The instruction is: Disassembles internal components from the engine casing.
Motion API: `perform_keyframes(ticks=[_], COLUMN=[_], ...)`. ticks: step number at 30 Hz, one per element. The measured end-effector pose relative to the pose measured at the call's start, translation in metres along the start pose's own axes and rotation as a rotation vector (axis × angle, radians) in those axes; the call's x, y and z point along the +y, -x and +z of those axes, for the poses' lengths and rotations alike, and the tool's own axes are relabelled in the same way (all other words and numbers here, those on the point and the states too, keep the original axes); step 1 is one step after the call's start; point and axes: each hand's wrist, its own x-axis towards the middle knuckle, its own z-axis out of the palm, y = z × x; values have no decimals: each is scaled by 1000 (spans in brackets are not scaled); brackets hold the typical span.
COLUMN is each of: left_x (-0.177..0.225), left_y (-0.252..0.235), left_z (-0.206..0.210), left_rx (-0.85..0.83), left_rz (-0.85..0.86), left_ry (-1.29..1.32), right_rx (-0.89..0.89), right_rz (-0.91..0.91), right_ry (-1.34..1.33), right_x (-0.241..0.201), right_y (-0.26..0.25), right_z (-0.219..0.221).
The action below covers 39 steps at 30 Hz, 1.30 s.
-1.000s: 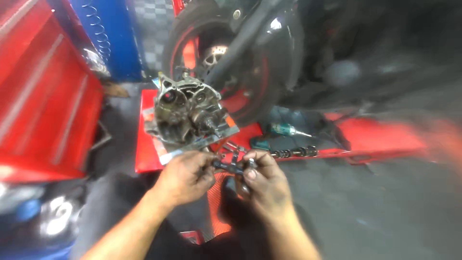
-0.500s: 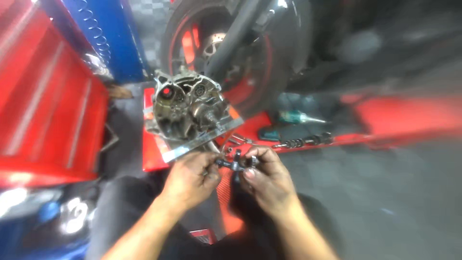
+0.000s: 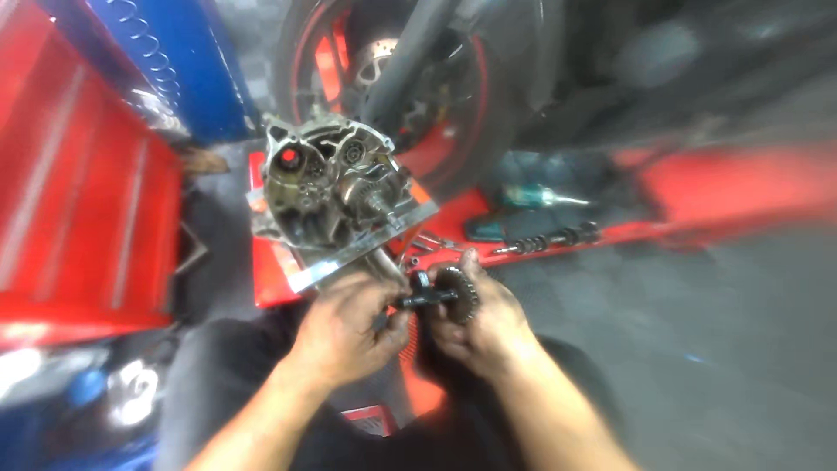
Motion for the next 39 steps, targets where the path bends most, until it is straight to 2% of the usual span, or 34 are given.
perform_keyframes(ticks=[3,9,15,17,21,24,27,30,33,39], left_x=[-4,-7,-9,-13,-20,-21,-29,-35,-40,-45], left_y=[2,3,3,2,-1,-3,-2,-2,-3,0], left_z=[0,-1,2,1,1,4,10,19,19,14], left_rx=[-1,-59,-19,-21,-75,-116,-137,-47,-17,-5], left_rz=[0,-188,-466,-538,-595,-523,-179,-2,55,128], left_ry=[14,162,394,481,550,404,-82,-295,-337,-283], right_rx=[-5,-24,-223,-258,-198,-224,-251,-293,-371,-438], right_rz=[10,-138,-338,-342,-279,-122,105,255,232,-48], right_ry=[1,57,261,316,329,231,109,-3,-54,46], right_x=[2,6,13,10,2,-4,-7,-5,-3,1], right_y=[-1,-2,-13,-18,-26,-32,-37,-39,-37,-35], right_z=[1,0,-17,-19,-18,-21,-23,-22,-19,-19])
